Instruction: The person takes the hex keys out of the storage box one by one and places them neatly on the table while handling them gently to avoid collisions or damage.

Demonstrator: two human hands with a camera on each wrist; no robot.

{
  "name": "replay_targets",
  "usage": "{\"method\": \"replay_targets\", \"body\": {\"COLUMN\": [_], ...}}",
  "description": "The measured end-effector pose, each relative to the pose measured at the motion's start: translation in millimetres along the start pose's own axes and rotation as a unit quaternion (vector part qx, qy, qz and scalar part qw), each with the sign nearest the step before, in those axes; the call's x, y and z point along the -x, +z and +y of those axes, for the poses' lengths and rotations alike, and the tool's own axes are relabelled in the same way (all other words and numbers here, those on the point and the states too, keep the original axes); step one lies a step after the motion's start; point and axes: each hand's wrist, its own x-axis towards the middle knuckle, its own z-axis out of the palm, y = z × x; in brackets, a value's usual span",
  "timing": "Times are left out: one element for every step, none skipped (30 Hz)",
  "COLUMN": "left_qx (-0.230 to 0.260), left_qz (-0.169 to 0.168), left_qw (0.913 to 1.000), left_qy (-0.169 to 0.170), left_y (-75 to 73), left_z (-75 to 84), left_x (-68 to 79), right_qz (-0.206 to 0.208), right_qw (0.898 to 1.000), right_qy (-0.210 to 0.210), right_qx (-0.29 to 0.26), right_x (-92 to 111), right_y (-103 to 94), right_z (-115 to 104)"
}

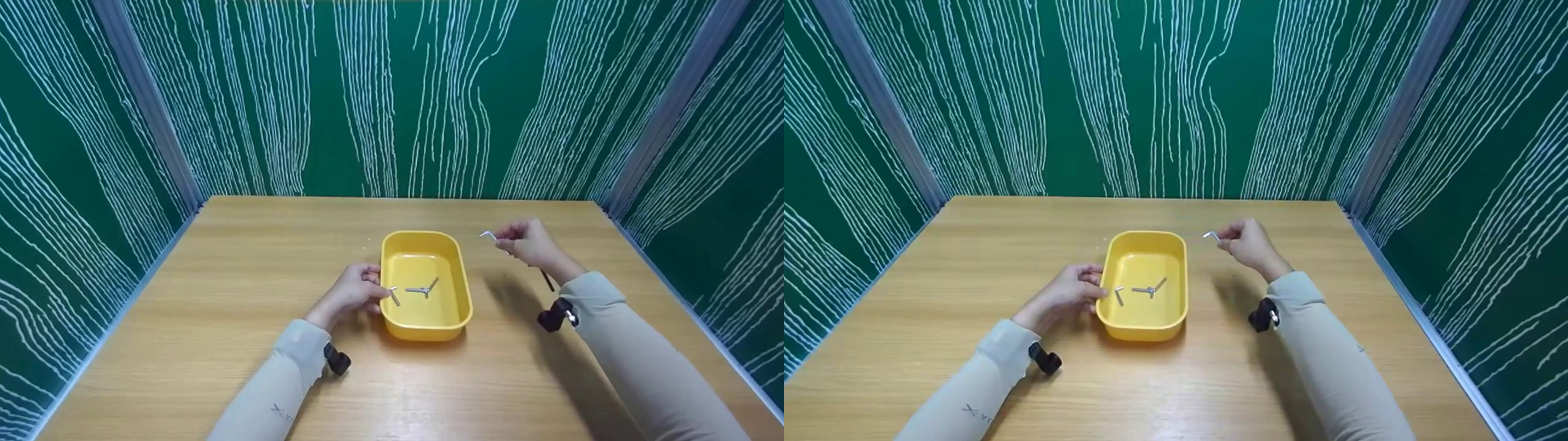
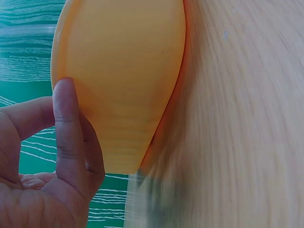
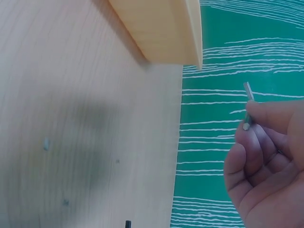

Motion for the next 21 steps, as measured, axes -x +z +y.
{"method": "replay_targets", "body": {"left_qx": [-0.001, -0.002, -0.002, -0.001, 0.002, 0.004, 0.006, 0.008, 0.009, 0.009, 0.007, 0.005, 0.003, 0.002, 0.001, 0.0, -0.001, -0.001, 0.0, 0.0, 0.001], "left_qz": [0.001, 0.002, 0.003, 0.004, 0.005, 0.005, 0.005, 0.005, 0.004, 0.005, 0.005, 0.005, 0.006, 0.007, 0.008, 0.009, 0.009, 0.01, 0.01, 0.011, 0.011], "left_qw": [1.0, 1.0, 1.0, 1.0, 1.0, 1.0, 1.0, 1.0, 0.9999, 0.9999, 1.0, 1.0, 1.0, 1.0, 1.0, 1.0, 1.0, 0.9999, 0.9999, 0.9999, 0.9999], "left_qy": [0.001, 0.001, 0.001, 0.002, 0.001, 0.001, 0.001, 0.002, 0.003, 0.003, 0.003, 0.003, 0.002, 0.001, -0.001, -0.001, -0.001, -0.002, -0.003, -0.003, -0.003], "left_y": [-0.2, -0.2, -0.2, 0.0, 0.2, 0.4, 0.6, 0.8, 0.8, 0.8, 0.8, 0.8, 0.8, 0.8, 0.7, 0.7, 0.7, 0.8, 0.8, 0.9, 0.8], "left_z": [-0.7, -1.0, -1.1, -0.9, -0.5, -0.4, -0.4, -0.1, -0.1, -0.2, -0.2, -0.3, -0.3, -0.3, -0.3, -0.2, -0.1, 0.0, 0.1, 0.1, 0.1], "left_x": [-0.1, 0.1, 0.4, 0.4, 0.5, 0.6, 0.7, 1.0, 0.9, 0.9, 0.9, 0.8, 0.6, 0.6, 0.4, 0.2, 0.1, 0.0, -0.1, -0.1, -0.2], "right_qz": [0.002, 0.004, 0.006, 0.008, 0.008, 0.01, 0.011, 0.012, 0.013, 0.014, 0.015, 0.015, 0.015, 0.015, 0.016, 0.017, 0.018, 0.019, 0.02, 0.022, 0.023], "right_qw": [1.0, 1.0, 1.0, 1.0, 1.0, 1.0, 1.0, 1.0, 0.999, 0.999, 0.999, 0.999, 0.999, 0.999, 0.999, 0.999, 0.999, 0.998, 0.998, 0.998, 0.998], "right_qy": [0.0, 0.001, 0.004, 0.008, 0.012, 0.017, 0.021, 0.026, 0.031, 0.034, 0.037, 0.04, 0.042, 0.045, 0.048, 0.049, 0.05, 0.051, 0.052, 0.052, 0.051], "right_qx": [0.0, 0.0, 0.0, 0.001, 0.003, 0.005, 0.007, 0.007, 0.007, 0.006, 0.005, 0.004, 0.003, 0.0, -0.001, -0.003, -0.004, -0.004, -0.004, -0.005, -0.006], "right_x": [1, 1, 2, 3, 4, 4, 5, 6, 6, 7, 7, 8, 8, 9, 9, 10, 10, 11, 11, 12, 13], "right_y": [-0.3, -0.6, -0.8, -1.7, -2.5, -3.3, -3.9, -4.2, -4.6, -4.8, -5.0, -5.2, -5.4, -5.6, -5.7, -5.8, -5.9, -6.0, -6.2, -6.2, -6.3], "right_z": [2, 3, 5, 6, 7, 9, 10, 11, 12, 13, 14, 14, 15, 16, 17, 18, 19, 21, 22, 23, 24]}}
